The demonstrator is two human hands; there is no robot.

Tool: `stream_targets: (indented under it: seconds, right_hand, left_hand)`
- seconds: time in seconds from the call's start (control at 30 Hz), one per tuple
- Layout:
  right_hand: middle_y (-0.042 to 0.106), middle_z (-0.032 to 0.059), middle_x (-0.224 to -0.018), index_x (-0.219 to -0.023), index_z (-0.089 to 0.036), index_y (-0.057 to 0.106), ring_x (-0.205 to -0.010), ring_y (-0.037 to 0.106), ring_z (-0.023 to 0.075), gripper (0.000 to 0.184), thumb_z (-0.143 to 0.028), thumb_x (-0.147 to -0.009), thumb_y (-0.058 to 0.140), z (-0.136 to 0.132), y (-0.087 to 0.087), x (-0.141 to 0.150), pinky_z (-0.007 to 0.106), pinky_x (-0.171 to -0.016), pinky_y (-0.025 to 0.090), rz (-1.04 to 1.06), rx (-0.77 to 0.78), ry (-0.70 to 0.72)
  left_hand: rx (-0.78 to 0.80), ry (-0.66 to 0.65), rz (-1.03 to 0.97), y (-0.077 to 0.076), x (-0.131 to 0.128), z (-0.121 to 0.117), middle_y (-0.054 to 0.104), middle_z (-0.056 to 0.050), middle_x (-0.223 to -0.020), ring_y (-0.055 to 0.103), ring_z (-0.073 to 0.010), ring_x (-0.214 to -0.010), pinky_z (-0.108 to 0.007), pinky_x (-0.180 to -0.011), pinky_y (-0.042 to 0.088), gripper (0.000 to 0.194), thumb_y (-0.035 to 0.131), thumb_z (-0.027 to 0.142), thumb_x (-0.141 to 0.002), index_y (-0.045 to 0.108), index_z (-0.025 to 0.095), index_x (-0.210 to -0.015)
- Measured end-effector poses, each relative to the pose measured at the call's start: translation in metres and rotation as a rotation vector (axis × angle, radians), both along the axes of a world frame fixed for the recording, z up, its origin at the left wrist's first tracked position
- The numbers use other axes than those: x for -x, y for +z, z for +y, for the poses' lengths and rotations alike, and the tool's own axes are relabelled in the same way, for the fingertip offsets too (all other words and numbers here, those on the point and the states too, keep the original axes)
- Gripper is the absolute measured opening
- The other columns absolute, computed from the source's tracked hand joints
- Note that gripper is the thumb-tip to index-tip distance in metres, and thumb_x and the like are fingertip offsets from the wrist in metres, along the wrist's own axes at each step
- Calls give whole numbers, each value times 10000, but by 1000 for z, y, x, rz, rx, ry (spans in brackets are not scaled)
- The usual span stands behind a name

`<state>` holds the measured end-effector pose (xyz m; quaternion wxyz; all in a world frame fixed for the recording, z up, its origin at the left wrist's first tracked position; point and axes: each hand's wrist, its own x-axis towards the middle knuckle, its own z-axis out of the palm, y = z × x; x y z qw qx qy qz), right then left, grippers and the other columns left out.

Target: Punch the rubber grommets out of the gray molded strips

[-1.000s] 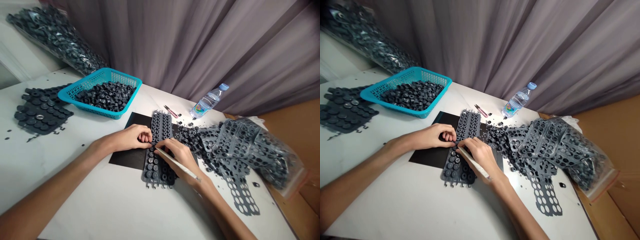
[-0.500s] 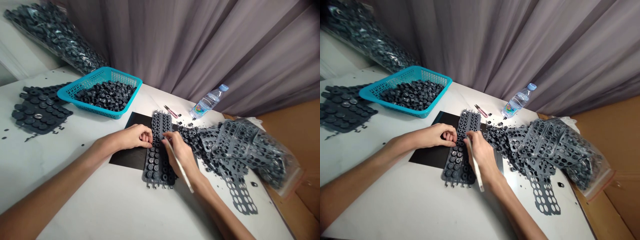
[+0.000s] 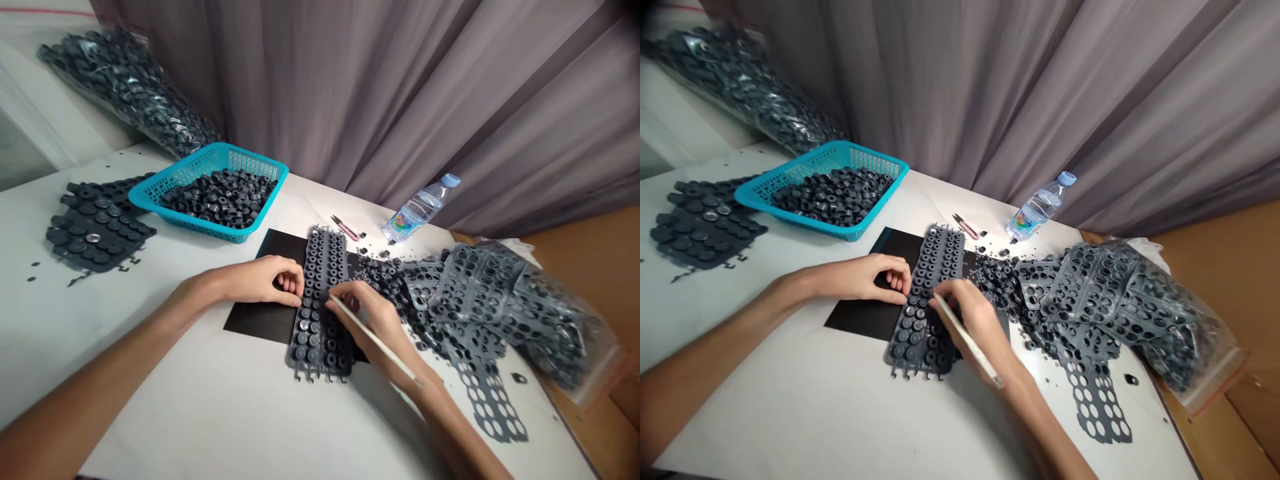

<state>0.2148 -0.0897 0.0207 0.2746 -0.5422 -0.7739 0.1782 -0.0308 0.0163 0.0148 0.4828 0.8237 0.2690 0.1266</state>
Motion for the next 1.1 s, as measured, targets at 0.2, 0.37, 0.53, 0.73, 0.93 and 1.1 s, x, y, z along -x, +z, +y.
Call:
stream_targets:
  seconds: [0.2,0.37,0.53,0.73,0.93,1.1]
  right_hand:
    - [721,51,-1024,-1082,-259,666,-944,577,236,112,-333,-1014,617,-6,3,18,380,-851,521,-56,-40,144]
    - [732,35,-1037,-1077,-272,669,-933,550,241,102,-334,-1006,631,-5,6,14,389,-840,511,-89,-6,179]
    - [734,30,-1032,-1075,-263,660,-922,550,233,98,-329,-1010,628,-5,6,17,369,-832,506,-122,-36,195]
    - [729,47,-980,-1140,-235,655,-866,571,226,192,-375,-1024,594,-1,-9,16,346,-775,522,-216,-185,174]
    - [686,101,-1037,-1143,-185,620,-932,574,254,212,-314,-1075,466,-2,-17,25,376,-822,527,-387,-258,105]
    - [639,125,-1055,-1203,-168,560,-983,564,288,266,-358,-1077,422,4,-13,-1,417,-837,506,-310,-294,-248]
  left_hand:
    - [-109,29,18,-8,-4,-2,628,-3,-858,548,-153,-781,-254,-705,443,141,764,307,-778,737,198,-863]
    - [-142,48,26,-11,-6,-3,645,3,-856,537,-145,-759,-250,-683,441,140,773,299,-762,734,196,-849]
    - [-144,39,4,-14,-6,-1,639,2,-847,531,-143,-751,-250,-674,436,159,780,326,-766,740,195,-846]
    - [-112,23,-23,-22,-6,3,625,-2,-844,532,-143,-756,-247,-664,431,192,798,349,-759,746,189,-852]
    - [-76,37,5,-19,-10,2,601,1,-833,518,-140,-752,-243,-667,430,176,792,328,-766,737,179,-841]
    - [-86,28,45,-13,-10,-1,603,-2,-836,509,-141,-758,-243,-686,429,188,771,347,-800,712,172,-833]
